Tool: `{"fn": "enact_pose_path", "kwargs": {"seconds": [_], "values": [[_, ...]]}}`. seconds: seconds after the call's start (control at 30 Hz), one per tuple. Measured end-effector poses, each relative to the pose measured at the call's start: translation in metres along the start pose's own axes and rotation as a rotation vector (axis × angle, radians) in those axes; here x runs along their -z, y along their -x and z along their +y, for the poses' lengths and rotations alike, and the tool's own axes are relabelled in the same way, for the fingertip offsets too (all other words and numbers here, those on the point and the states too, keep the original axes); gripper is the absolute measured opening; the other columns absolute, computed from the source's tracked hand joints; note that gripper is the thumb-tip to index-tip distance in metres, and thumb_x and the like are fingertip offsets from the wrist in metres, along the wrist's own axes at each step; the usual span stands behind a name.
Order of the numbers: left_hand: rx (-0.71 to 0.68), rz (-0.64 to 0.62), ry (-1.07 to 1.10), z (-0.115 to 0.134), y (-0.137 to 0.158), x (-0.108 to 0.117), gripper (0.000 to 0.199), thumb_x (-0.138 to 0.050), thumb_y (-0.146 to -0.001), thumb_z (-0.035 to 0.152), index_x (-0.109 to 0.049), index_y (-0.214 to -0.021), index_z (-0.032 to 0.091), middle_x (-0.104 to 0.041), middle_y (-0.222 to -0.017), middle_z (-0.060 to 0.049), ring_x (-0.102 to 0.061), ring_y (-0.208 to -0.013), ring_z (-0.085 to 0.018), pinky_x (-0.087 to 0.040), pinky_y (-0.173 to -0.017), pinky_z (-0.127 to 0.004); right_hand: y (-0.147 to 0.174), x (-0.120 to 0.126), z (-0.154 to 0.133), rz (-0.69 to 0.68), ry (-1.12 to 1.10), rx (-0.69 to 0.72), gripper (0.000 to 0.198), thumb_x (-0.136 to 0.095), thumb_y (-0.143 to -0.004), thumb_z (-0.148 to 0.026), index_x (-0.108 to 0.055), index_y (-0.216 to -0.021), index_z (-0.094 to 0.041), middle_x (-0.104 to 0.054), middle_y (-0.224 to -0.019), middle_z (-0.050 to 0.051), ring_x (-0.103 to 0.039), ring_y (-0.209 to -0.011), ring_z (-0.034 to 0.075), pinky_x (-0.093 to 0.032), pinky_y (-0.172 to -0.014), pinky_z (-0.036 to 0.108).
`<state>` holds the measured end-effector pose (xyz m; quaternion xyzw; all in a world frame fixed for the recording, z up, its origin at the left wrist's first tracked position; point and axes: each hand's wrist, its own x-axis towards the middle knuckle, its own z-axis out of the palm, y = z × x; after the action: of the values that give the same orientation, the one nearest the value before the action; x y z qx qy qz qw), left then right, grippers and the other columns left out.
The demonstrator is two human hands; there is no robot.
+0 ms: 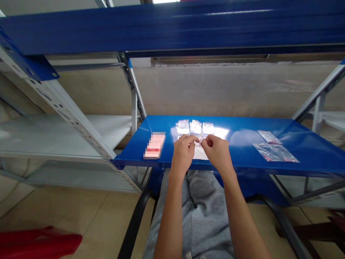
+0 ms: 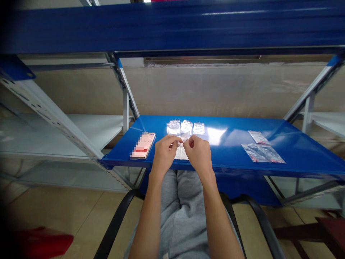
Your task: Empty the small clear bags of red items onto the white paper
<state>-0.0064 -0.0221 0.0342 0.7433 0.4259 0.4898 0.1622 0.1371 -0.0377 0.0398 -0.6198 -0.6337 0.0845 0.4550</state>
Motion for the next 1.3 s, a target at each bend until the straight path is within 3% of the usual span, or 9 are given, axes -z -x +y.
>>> {"fn": "enact_pose_path", "kwargs": {"seconds": [0.17, 0.33, 0.4, 0.5, 0.6, 0.73, 0.9, 1.17, 1.3], "values": [[0.011, 0.012, 0.032, -0.001, -0.001, -0.003, 0.032, -0.049, -0.093, 0.006, -0.077, -0.105, 0.019, -0.073, -0.101, -0.008, -0.069, -0.093, -0.018, -0.056, -0.08, -0.027, -0.003, 0.0, 0.005, -0.166, -0.364, -0.013, 0.03, -0.058, -0.089, -0.047, -0.063, -0.077, -0.02, -0.066, -0.068, 0.003, -0.058, -0.064, 0.017, -0.041, -0.058, 0.027], [0.053, -0.006, 0.282, -0.007, 0.0, -0.002, 0.033, -0.048, -0.097, 0.013, -0.075, -0.115, 0.019, -0.071, -0.108, -0.009, -0.068, -0.086, -0.015, -0.059, -0.071, -0.023, -0.011, -0.003, 0.034, 0.026, -0.489, -0.298, 0.038, -0.066, -0.082, -0.053, -0.065, -0.1, -0.02, -0.072, -0.093, 0.009, -0.069, -0.084, 0.023, -0.049, -0.058, 0.027], [0.077, -0.019, 0.38, -0.008, 0.0, -0.001, 0.029, -0.053, -0.097, 0.018, -0.075, -0.116, 0.019, -0.071, -0.111, -0.009, -0.069, -0.085, -0.014, -0.059, -0.07, -0.023, -0.012, -0.004, 0.044, -0.05, -0.604, -0.406, 0.041, -0.068, -0.081, -0.053, -0.066, -0.106, -0.02, -0.073, -0.1, 0.011, -0.071, -0.09, 0.024, -0.052, -0.06, 0.028], [0.137, -0.025, 0.456, -0.009, -0.001, -0.002, 0.027, -0.06, -0.094, 0.023, -0.075, -0.115, 0.018, -0.072, -0.11, -0.009, -0.069, -0.08, -0.013, -0.059, -0.068, -0.023, -0.012, -0.005, 0.052, -0.286, -0.891, -0.48, 0.041, -0.072, -0.08, -0.054, -0.069, -0.104, -0.022, -0.075, -0.105, 0.01, -0.074, -0.092, 0.024, -0.055, -0.064, 0.028], [0.201, -0.02, 0.492, -0.009, -0.001, -0.003, 0.027, -0.064, -0.09, 0.024, -0.076, -0.113, 0.018, -0.073, -0.109, -0.009, -0.069, -0.075, -0.012, -0.06, -0.067, -0.023, -0.011, -0.005, 0.058, -0.346, -1.053, -0.503, 0.039, -0.083, -0.072, -0.049, -0.072, -0.096, -0.021, -0.076, -0.097, 0.007, -0.073, -0.082, 0.02, -0.054, -0.061, 0.025], [0.295, -0.073, 0.534, -0.011, -0.001, -0.004, 0.031, -0.062, -0.085, 0.013, -0.077, -0.112, 0.016, -0.076, -0.103, -0.007, -0.07, -0.073, -0.012, -0.061, -0.067, -0.023, -0.011, -0.006, 0.065, -0.281, -1.083, -0.521, 0.042, -0.092, -0.06, -0.042, -0.075, -0.09, -0.019, -0.07, -0.077, 0.001, -0.065, -0.066, 0.012, -0.048, -0.053, 0.019], [0.313, -0.099, 0.493, -0.009, -0.001, -0.007, 0.028, -0.063, -0.083, 0.012, -0.076, -0.108, 0.014, -0.075, -0.098, -0.007, -0.069, -0.071, -0.012, -0.059, -0.063, -0.021, -0.012, -0.006, 0.073, -0.282, -1.026, -0.441, 0.039, -0.092, -0.062, -0.044, -0.073, -0.082, -0.016, -0.068, -0.073, 0.002, -0.062, -0.065, 0.011, -0.04, -0.047, 0.016], [0.313, -0.017, 0.542, -0.001, 0.0, -0.012, 0.011, -0.065, -0.081, 0.012, -0.064, -0.091, 0.017, -0.068, -0.082, -0.001, -0.069, -0.067, -0.012, -0.057, -0.059, -0.02, -0.008, -0.002, 0.082, -0.183, -1.005, -0.397, 0.036, -0.092, -0.065, -0.043, -0.075, -0.083, -0.019, -0.07, -0.075, 0.002, -0.064, -0.068, 0.012, -0.052, -0.057, 0.019], [0.339, 0.04, 0.57, -0.005, -0.001, -0.011, 0.015, -0.063, -0.086, 0.017, -0.06, -0.1, 0.02, -0.073, -0.086, -0.003, -0.074, -0.077, -0.016, -0.059, -0.061, -0.022, -0.016, 0.005, 0.085, -0.15, -0.909, -0.303, 0.035, -0.09, -0.069, -0.045, -0.073, -0.086, -0.019, -0.071, -0.077, 0.003, -0.066, -0.07, 0.013, -0.056, -0.064, 0.022]]}}
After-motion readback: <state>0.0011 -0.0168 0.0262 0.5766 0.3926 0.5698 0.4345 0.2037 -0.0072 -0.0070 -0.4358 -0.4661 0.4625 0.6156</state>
